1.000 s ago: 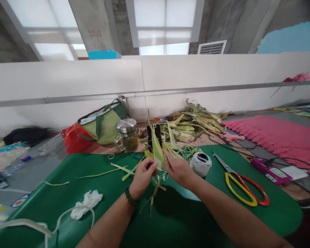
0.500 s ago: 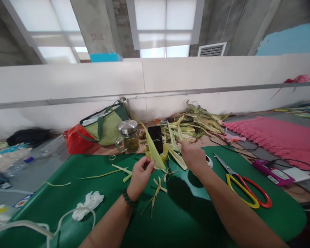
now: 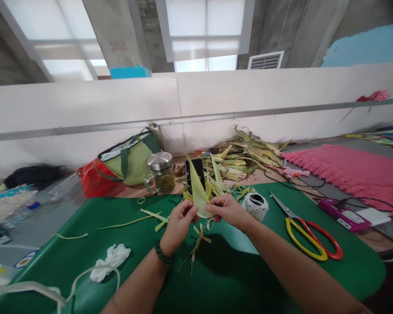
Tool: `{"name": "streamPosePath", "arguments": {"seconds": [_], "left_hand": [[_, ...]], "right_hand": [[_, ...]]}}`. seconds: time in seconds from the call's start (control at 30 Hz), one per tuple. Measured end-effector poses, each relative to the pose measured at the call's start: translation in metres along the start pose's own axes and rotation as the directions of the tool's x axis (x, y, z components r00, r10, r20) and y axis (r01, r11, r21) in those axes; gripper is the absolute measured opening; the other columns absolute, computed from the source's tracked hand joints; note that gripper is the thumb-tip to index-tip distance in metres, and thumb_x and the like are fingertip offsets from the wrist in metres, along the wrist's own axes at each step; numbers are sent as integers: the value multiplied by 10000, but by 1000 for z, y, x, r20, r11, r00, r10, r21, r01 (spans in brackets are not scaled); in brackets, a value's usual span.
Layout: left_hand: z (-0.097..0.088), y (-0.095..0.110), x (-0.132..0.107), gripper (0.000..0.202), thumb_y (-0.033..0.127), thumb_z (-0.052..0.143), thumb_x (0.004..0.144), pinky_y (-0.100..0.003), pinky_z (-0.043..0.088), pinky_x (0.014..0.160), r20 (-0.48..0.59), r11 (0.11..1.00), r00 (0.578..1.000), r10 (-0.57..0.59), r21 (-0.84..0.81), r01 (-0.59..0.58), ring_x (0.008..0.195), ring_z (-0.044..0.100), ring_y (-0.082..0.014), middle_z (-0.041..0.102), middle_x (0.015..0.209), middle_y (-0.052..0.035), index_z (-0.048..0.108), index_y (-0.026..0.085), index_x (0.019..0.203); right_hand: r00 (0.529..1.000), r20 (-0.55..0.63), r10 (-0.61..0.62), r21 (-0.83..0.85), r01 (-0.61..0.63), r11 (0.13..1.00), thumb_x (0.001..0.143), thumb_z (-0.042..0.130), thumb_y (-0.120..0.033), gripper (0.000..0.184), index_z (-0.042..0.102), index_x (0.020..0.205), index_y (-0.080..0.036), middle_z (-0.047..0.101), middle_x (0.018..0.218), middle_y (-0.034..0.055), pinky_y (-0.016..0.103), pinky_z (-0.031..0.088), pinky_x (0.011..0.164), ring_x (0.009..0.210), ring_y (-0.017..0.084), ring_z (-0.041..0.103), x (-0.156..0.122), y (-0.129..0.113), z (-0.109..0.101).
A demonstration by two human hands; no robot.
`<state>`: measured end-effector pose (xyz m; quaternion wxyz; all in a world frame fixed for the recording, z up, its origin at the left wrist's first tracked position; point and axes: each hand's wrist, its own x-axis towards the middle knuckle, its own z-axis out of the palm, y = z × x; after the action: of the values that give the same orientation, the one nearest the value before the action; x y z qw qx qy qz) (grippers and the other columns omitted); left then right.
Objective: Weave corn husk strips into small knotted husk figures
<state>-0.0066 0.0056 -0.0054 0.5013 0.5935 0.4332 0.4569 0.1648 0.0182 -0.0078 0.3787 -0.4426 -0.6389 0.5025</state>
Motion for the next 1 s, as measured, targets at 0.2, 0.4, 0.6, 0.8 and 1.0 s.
{"name": "streamPosePath", "arguments": {"seconds": [0.2,0.4,0.6,0.8,1.0], "left_hand": [[-2,-1,1,375,513,652,686,-217,421,572,17,996,999,-46,-80,47,574,491,-102,517,596,31,515,164,677],[-1,-3,1,378,506,677,676,-211,418,563,8,986,996,-90,-140,91,555,497,-95,523,582,32,533,157,694],[-2,0,0,363,472,699,643,-248,472,599,40,983,987,-158,-86,161,607,548,-128,612,656,-16,628,133,754],[0,1,-2,293,350,708,647,-300,508,719,101,998,993,-57,-15,58,789,621,-207,699,816,-85,689,111,816],[4,-3,-2,322,386,690,652,-307,531,654,35,998,998,-53,31,52,735,622,-210,690,778,-89,689,95,790]], "right_hand": [[990,138,36,133,-54,990,711,619,-529,404,607,619,-136,588,528,-10,200,423,476,451,82,535,-1,1,-8],[991,135,14,181,-39,983,666,695,-475,354,577,640,-142,550,524,-37,196,416,485,455,69,513,-3,-4,-12],[998,20,-57,19,57,998,717,644,-397,262,574,630,-160,532,518,-35,205,429,498,474,81,510,-4,-3,-8],[991,-40,-126,-42,124,991,748,581,-300,154,617,693,-160,555,571,-22,203,417,505,500,86,516,-3,4,1],[990,-20,-143,-8,143,990,685,614,-203,118,617,793,-155,638,716,4,215,446,583,625,108,567,-5,2,4]]}}
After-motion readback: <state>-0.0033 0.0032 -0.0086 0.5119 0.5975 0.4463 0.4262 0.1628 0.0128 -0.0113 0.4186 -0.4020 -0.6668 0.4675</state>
